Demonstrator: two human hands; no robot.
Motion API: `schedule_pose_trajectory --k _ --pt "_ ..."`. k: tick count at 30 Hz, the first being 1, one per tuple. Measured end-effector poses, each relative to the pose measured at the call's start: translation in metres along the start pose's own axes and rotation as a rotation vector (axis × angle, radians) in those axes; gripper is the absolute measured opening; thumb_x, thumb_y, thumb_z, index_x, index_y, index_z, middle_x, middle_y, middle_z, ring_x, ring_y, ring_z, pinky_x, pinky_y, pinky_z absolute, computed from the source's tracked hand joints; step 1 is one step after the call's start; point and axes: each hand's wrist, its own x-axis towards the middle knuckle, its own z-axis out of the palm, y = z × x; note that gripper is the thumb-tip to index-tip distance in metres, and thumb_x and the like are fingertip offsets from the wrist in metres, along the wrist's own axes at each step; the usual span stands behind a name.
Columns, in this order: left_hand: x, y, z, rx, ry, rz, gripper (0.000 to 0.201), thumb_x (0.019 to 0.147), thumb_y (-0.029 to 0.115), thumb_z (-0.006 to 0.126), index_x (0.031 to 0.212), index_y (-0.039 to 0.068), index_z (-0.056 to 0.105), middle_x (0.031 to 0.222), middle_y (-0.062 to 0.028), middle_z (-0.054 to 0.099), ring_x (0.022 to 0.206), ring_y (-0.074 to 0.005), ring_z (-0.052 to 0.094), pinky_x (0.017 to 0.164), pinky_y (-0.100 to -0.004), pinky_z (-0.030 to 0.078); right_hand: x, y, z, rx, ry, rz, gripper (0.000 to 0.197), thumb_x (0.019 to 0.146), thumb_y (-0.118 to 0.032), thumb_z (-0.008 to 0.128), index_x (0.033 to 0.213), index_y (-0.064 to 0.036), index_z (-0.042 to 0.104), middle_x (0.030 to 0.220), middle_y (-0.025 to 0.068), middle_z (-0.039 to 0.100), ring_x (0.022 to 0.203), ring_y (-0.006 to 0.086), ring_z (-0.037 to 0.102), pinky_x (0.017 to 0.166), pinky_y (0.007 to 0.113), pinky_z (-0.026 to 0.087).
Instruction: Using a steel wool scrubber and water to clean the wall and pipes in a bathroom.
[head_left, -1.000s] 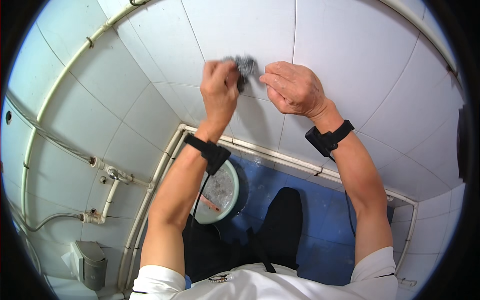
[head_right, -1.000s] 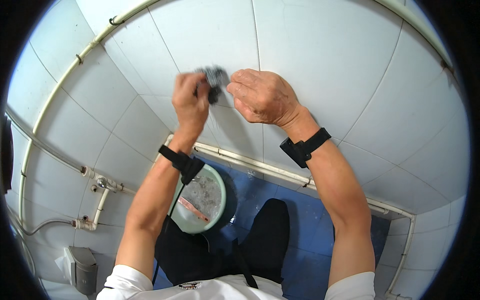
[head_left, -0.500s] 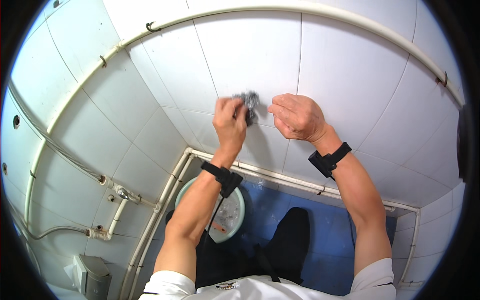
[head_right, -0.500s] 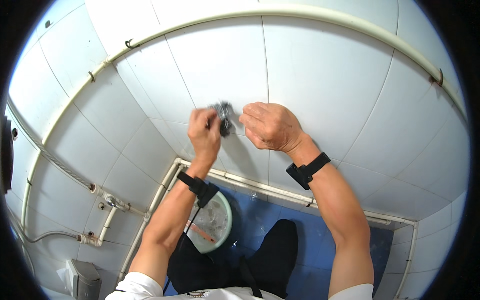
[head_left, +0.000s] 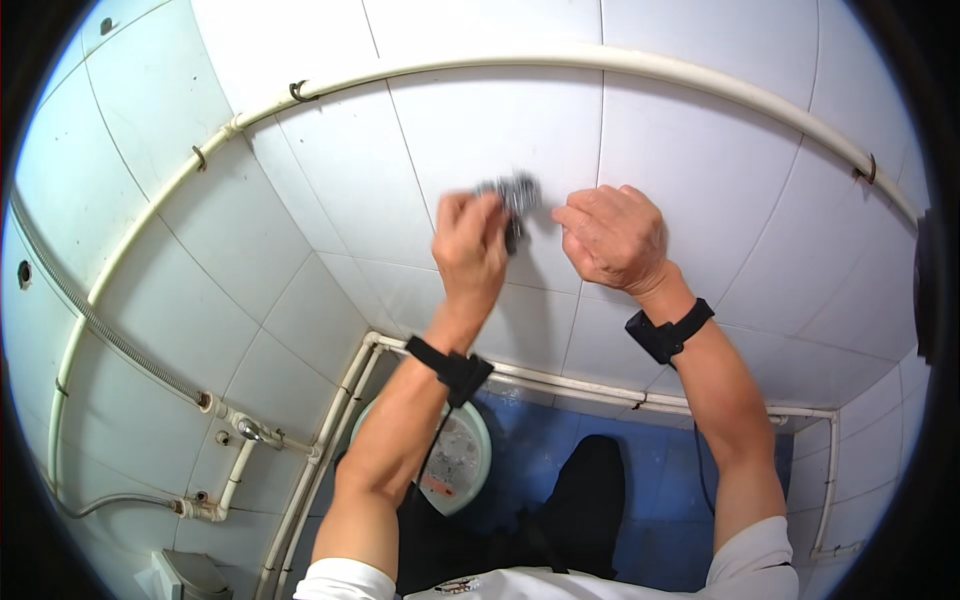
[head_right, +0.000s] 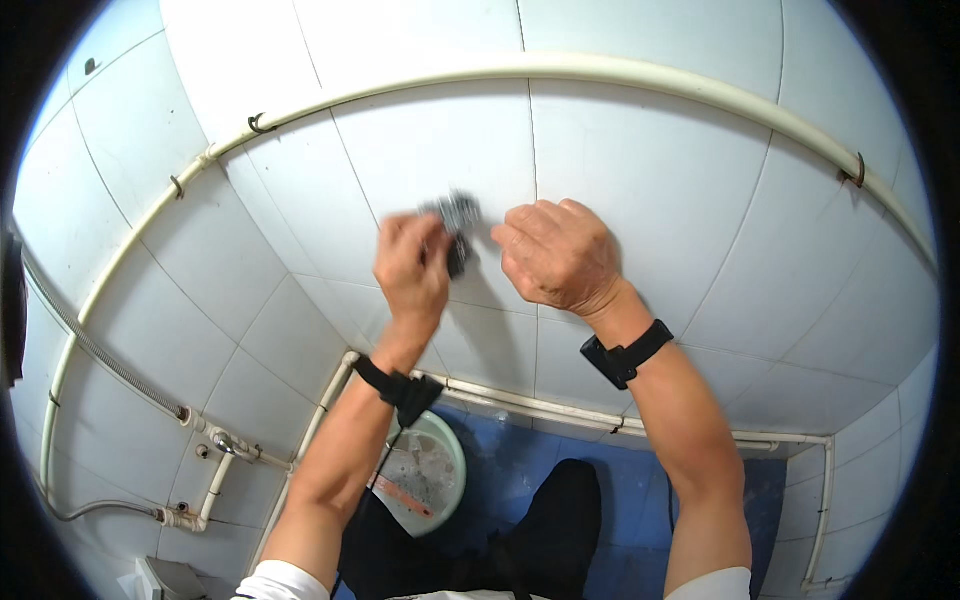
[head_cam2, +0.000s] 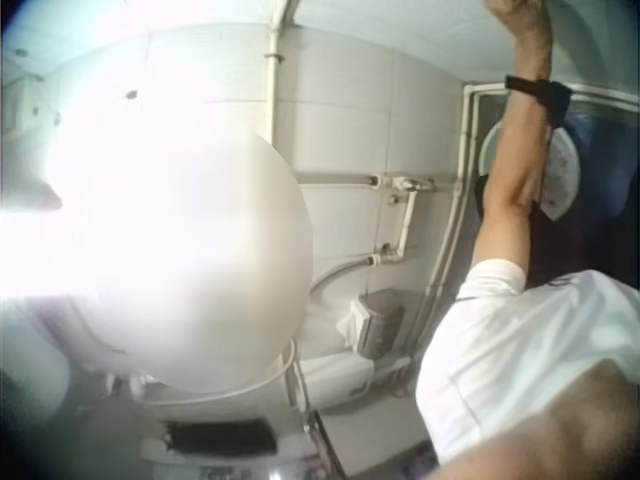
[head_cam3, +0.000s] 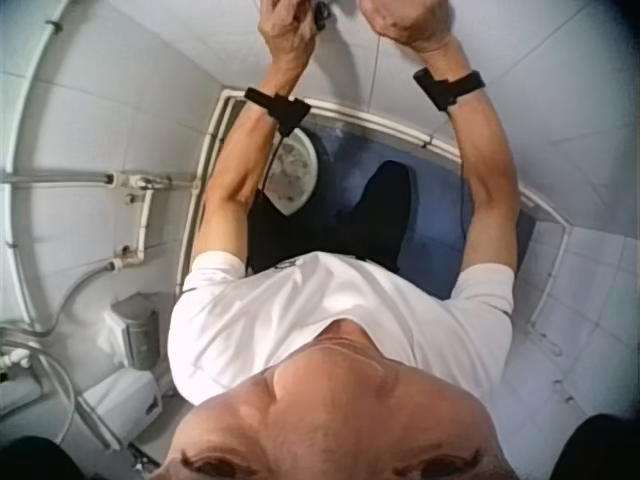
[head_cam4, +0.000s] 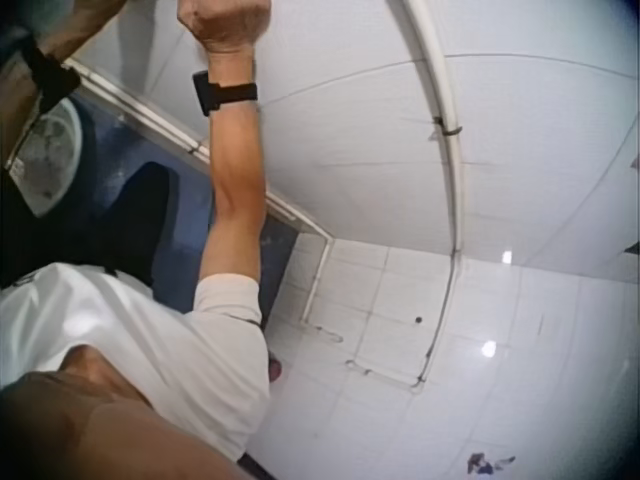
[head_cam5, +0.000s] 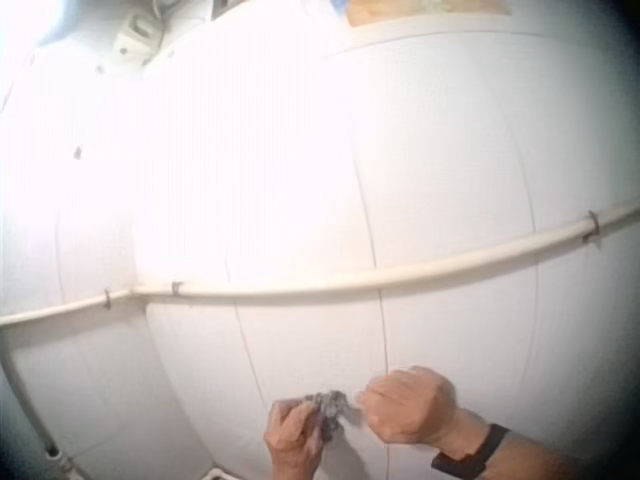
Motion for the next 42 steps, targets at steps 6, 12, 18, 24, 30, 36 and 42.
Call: schedule_pose_trajectory --k 6,12,18,24,30,36,42 --pt "0.077 0.019 0.018 -0.003 0.134 0.23 0.021 0.082 -0.008 0.075 0.101 0.001 0.071 0.092 -0.013 0.061 0.078 -0.0258 0.062 0.066 -0.0339 0.052 0.0 0.001 0.002 0.045 0.02 -0.01 0.021 0.068 -0.002 0.071 0.087 -0.0088 0.071 0.084 0.0028 0.067 0.066 0.0191 0.063 0.058 0.032 0.046" --pt "-0.009 -0.016 -0.003 0.062 0.012 0.121 0.024 0.081 -0.009 0.073 0.102 0.001 0.072 0.093 -0.0159 0.062 0.078 -0.0281 0.064 0.069 -0.0355 0.054 -0.001 0.0 0.001 0.079 -0.001 -0.01 0.025 0.066 0.001 0.069 0.089 -0.008 0.072 0.08 0.0033 0.067 0.062 0.0187 0.061 0.054 0.033 0.04" --pt "0.121 -0.044 -0.041 0.124 0.284 0.057 0.016 0.089 -0.001 0.072 0.106 -0.001 0.072 0.097 -0.0122 0.06 0.078 -0.0239 0.061 0.069 -0.0346 0.052 0.002 -0.001 0.002 0.045 0.024 -0.018 0.025 0.066 0.001 0.071 0.088 -0.0093 0.071 0.08 0.0014 0.066 0.062 0.0169 0.061 0.055 0.032 0.042" --pt "0.008 -0.065 -0.042 0.143 0.157 -0.118 0.019 0.088 -0.003 0.07 0.107 -0.001 0.071 0.095 -0.0121 0.064 0.078 -0.0215 0.062 0.069 -0.0322 0.052 0.002 -0.002 0.004 0.018 0.014 -0.009 0.025 0.066 0.002 0.071 0.088 -0.0097 0.071 0.079 0.0016 0.066 0.062 0.0165 0.062 0.055 0.031 0.041" --pt "0.102 -0.067 -0.067 0.26 0.211 -0.04 0.015 0.088 0.001 0.073 0.102 -0.001 0.073 0.091 -0.0121 0.066 0.076 -0.021 0.063 0.07 -0.0329 0.052 0.005 -0.01 0.008 -0.02 -0.024 0.011 0.027 0.068 0.004 0.069 0.091 -0.0093 0.073 0.08 0.0028 0.067 0.062 0.0169 0.062 0.056 0.031 0.044" --pt "0.052 -0.073 -0.049 0.024 0.23 -0.047 0.009 0.086 -0.002 0.074 0.094 -0.001 0.072 0.089 -0.0098 0.066 0.076 -0.018 0.062 0.069 -0.0303 0.052 0.075 -0.062 0.073 0.176 -0.011 0.16 0.048 0.079 -0.008 0.076 0.126 -0.0071 0.066 0.122 0.0081 0.06 0.094 0.0195 0.065 0.071 0.031 0.056" --pt "0.008 -0.069 -0.063 -0.152 0.155 -0.375 0.008 0.09 0.001 0.072 0.099 0.001 0.072 0.098 -0.0062 0.064 0.082 -0.0139 0.061 0.069 -0.0284 0.052 0.072 -0.077 0.135 0.004 -0.095 0.007 0.044 0.081 -0.005 0.071 0.124 -0.0019 0.065 0.121 0.0103 0.06 0.097 0.0231 0.062 0.076 0.033 0.053"
